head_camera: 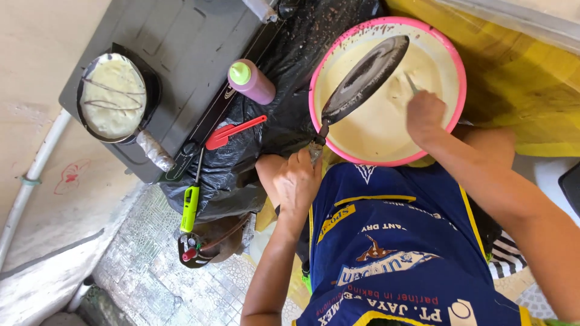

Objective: Cooking and stacking crepes using multiple pans on a gas stove, including adding chocolate drizzle.

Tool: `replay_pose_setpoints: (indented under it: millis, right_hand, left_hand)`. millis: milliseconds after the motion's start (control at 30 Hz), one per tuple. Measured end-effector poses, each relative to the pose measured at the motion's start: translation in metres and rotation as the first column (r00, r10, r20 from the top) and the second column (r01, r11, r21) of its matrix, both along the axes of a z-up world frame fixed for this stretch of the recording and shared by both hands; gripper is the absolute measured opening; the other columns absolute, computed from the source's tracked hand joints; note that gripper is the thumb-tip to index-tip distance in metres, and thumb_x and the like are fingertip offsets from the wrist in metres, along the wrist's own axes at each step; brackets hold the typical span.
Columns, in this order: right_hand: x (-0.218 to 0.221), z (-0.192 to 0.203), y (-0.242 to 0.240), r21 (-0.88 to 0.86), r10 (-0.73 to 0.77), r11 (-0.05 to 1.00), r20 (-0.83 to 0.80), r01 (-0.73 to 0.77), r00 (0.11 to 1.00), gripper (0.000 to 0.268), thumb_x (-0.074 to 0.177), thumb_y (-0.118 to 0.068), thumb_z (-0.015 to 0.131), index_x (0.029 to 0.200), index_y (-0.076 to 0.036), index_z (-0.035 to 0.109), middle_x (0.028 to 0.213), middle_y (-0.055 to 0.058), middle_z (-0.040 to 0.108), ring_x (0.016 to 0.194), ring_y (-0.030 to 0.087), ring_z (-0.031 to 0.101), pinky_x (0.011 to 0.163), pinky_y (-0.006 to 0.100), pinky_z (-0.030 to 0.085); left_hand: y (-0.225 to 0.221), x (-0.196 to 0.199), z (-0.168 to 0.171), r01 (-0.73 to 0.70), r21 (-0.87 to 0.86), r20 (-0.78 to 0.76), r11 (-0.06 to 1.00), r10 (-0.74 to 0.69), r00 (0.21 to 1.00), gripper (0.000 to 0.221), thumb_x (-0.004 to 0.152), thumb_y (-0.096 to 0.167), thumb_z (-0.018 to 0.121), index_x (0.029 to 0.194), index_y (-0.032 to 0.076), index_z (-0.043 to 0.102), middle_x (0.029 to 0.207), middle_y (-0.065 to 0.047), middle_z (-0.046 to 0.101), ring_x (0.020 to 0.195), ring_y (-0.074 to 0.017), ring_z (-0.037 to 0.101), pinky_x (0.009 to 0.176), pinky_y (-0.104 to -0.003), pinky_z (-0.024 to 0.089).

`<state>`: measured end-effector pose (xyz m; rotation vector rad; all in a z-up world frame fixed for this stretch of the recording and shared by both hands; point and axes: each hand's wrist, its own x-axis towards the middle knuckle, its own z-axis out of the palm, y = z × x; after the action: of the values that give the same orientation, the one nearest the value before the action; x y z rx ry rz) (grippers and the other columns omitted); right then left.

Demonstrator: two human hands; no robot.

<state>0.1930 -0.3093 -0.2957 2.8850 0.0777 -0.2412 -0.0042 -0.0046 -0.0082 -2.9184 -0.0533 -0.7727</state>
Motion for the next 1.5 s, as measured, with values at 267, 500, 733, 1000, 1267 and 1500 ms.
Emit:
replay_pose_setpoints:
  millis: [267, 500, 733, 1000, 1267, 1500]
  right_hand:
    - [-0.036, 0.032, 0.119, 0.028, 0.335, 0.942, -0.048, -0.334, 0.941, 0.052, 0.093, -0.004, 0.058, 0.142, 0.013, 0.050, 0.098, 0.012, 0.069, 0.087, 0.023, 0.070, 0.061, 0.038, 0.059]
    - [-0.116, 0.075, 0.079, 0.235, 0.485, 0.843, 0.053, -0.483, 0.873, 0.052, 0.083, 0.005, 0.058, 0.134, 0.016, 0.057, 0.081, 0.018, 0.066, 0.070, 0.030, 0.070, 0.050, 0.046, 0.056]
    - [-0.157, 0.100, -0.026, -0.069, 0.662, 0.746, 0.182, -0.662, 0.727, 0.034, 0.086, -0.017, 0.056, 0.119, -0.018, 0.066, 0.072, -0.005, 0.057, 0.058, 0.012, 0.062, 0.044, 0.032, 0.049]
    - [-0.141, 0.107, -0.125, -0.199, 0.611, 0.755, -0.135, -0.625, 0.780, 0.066, 0.088, -0.015, 0.058, 0.153, -0.014, 0.049, 0.082, -0.003, 0.064, 0.057, 0.017, 0.069, 0.045, 0.036, 0.049]
    - [-0.108, 0.063, -0.057, -0.255, 0.666, 0.744, 0.348, -0.617, 0.660, 0.043, 0.081, -0.019, 0.063, 0.122, -0.022, 0.074, 0.069, -0.002, 0.049, 0.049, 0.013, 0.052, 0.043, 0.032, 0.041]
    - [-0.067, 0.035, 0.020, -0.188, 0.605, 0.779, 0.475, -0.598, 0.639, 0.044, 0.082, -0.008, 0.059, 0.121, -0.017, 0.077, 0.066, 0.004, 0.049, 0.045, 0.019, 0.052, 0.041, 0.035, 0.039]
  left_hand:
    - [-0.002, 0.002, -0.016, -0.024, -0.083, -0.038, 0.996, 0.021, 0.999, 0.038, 0.081, 0.053, 0.074, 0.074, 0.021, 0.056, 0.061, 0.005, 0.050, 0.051, -0.0150, 0.062, 0.050, -0.026, 0.053]
    - [-0.004, 0.002, -0.022, -0.025, -0.093, -0.051, 0.995, 0.020, 0.999, 0.040, 0.089, 0.055, 0.069, 0.075, 0.021, 0.056, 0.062, 0.006, 0.051, 0.051, -0.0137, 0.062, 0.049, -0.026, 0.054]
    - [-0.011, 0.002, -0.028, -0.024, -0.103, -0.076, 0.994, 0.017, 0.997, 0.041, 0.083, 0.057, 0.074, 0.074, 0.022, 0.055, 0.062, 0.005, 0.051, 0.052, -0.0163, 0.063, 0.049, -0.028, 0.053]
    - [-0.008, -0.002, -0.058, -0.053, -0.323, -0.147, 0.945, 0.005, 0.989, 0.047, 0.094, 0.058, 0.070, 0.080, 0.013, 0.060, 0.060, -0.004, 0.057, 0.043, -0.0264, 0.054, 0.035, -0.039, 0.037]
    - [-0.001, -0.012, -0.079, -0.199, -0.445, -0.222, 0.873, 0.108, 0.969, 0.048, 0.082, 0.066, 0.073, 0.087, 0.018, 0.067, 0.061, -0.004, 0.064, 0.054, -0.0354, 0.071, 0.051, -0.049, 0.058]
    - [-0.001, -0.019, -0.055, -0.202, -0.488, -0.199, 0.849, 0.117, 0.973, 0.046, 0.082, 0.062, 0.077, 0.086, 0.016, 0.067, 0.063, -0.007, 0.065, 0.062, -0.0379, 0.072, 0.055, -0.051, 0.059]
